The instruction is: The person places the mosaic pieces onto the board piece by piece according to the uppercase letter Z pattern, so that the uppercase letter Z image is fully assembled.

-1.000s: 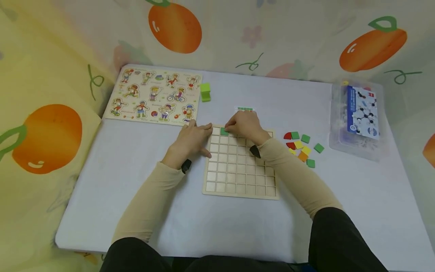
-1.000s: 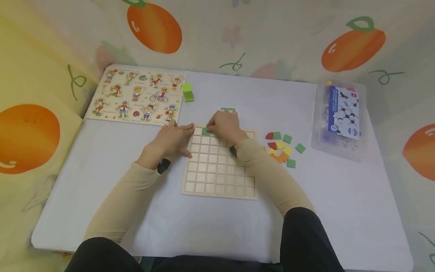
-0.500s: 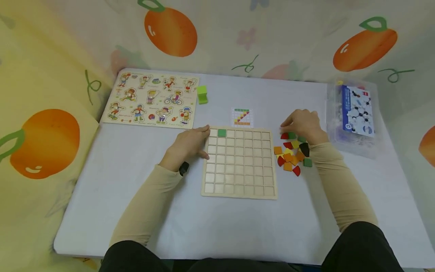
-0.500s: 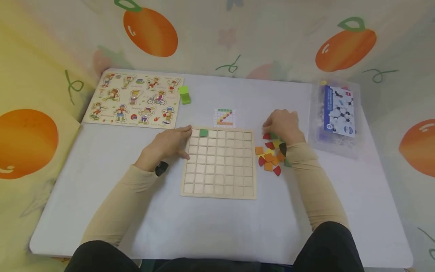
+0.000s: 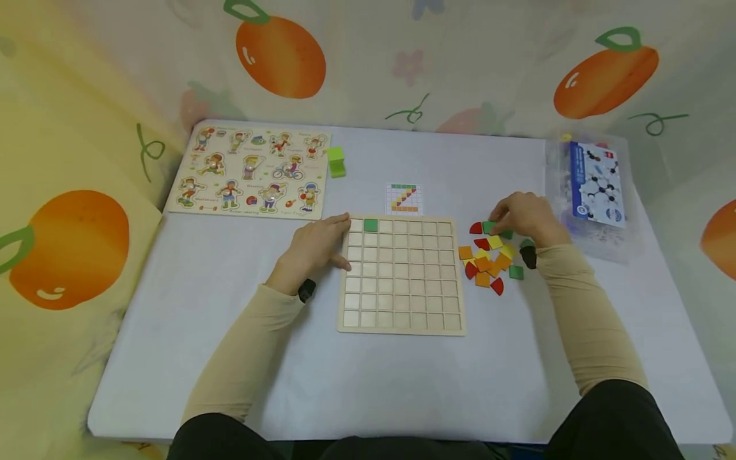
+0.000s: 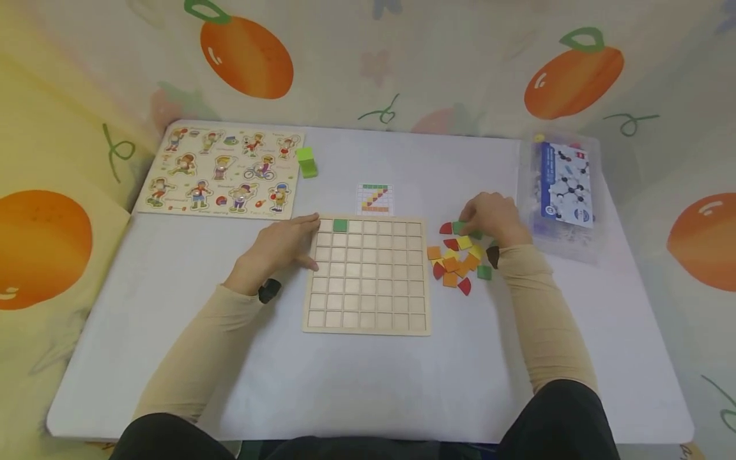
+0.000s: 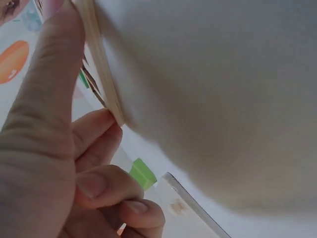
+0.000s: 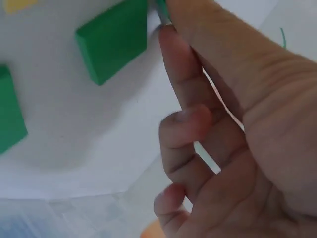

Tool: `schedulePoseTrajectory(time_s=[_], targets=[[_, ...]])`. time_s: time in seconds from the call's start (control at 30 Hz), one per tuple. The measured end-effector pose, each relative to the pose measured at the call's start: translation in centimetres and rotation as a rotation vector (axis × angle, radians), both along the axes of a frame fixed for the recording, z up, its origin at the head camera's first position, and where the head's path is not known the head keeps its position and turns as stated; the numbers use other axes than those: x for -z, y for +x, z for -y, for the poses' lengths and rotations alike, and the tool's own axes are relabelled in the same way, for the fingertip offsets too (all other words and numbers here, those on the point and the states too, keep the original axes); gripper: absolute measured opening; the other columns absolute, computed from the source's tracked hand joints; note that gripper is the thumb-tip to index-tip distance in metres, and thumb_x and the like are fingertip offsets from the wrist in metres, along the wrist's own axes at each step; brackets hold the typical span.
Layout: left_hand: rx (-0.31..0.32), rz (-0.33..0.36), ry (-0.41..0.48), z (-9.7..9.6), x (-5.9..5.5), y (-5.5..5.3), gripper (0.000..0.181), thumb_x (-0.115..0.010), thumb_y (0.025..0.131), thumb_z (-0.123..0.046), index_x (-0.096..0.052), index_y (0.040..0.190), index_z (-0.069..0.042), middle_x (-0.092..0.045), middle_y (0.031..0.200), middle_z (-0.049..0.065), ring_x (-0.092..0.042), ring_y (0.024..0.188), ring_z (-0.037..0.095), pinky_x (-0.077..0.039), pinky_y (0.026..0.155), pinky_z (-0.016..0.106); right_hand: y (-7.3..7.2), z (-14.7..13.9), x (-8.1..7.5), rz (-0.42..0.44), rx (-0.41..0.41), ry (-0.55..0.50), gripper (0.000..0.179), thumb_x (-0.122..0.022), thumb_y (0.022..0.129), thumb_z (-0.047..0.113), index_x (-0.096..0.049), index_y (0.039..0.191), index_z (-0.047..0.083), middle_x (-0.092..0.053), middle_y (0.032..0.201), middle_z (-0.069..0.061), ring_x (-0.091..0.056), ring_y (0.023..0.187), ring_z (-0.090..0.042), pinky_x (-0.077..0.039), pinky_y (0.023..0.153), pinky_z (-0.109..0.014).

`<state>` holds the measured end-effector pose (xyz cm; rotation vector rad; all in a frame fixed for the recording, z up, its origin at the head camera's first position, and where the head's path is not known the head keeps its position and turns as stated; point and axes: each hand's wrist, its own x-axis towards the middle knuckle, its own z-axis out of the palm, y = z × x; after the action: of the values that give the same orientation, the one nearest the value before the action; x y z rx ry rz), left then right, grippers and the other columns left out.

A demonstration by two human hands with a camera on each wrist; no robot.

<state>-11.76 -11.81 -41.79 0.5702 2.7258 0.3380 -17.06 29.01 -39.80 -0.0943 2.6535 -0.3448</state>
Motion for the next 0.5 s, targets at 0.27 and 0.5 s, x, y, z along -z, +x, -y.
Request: schedulePoseTrajectory(time_s=[0.27,0.5], targets=[[-0.001,0.004,0.013,0.2,0.3,0.0,0.1,-0.087,0.072,-0.045,-0.046,0.155,-0.009,-0.038,0.168,0.005,-0.049,0.147,0.038,-0.052,0.108,0.056,-0.1,-1.1,-0.5,-0.174,-0.011,-0.101,0.024,-0.079,0.091,0.022,-0.077,0.1,-0.001,-0.075,0.108,-0.026,-0.062,0.096,-0.04,-0.05,0.076,-0.042],[-0.008,0.015,0.027,0.4,0.2,0.2,0.1,-0.087,0.072,-0.044,-0.046,0.156,-0.009,-0.037,0.169,0.005,-0.046,0.149,0.036,-0.05,0.111,0.056,-0.9,3.5,-0.3,-0.19,-0.104,-0.202,0.023,-0.078,0.093,0.023,-0.078,0.103,0.002,-0.078,0.105,-0.02,-0.063,0.094,-0.034,-0.051,0.08,-0.04]])
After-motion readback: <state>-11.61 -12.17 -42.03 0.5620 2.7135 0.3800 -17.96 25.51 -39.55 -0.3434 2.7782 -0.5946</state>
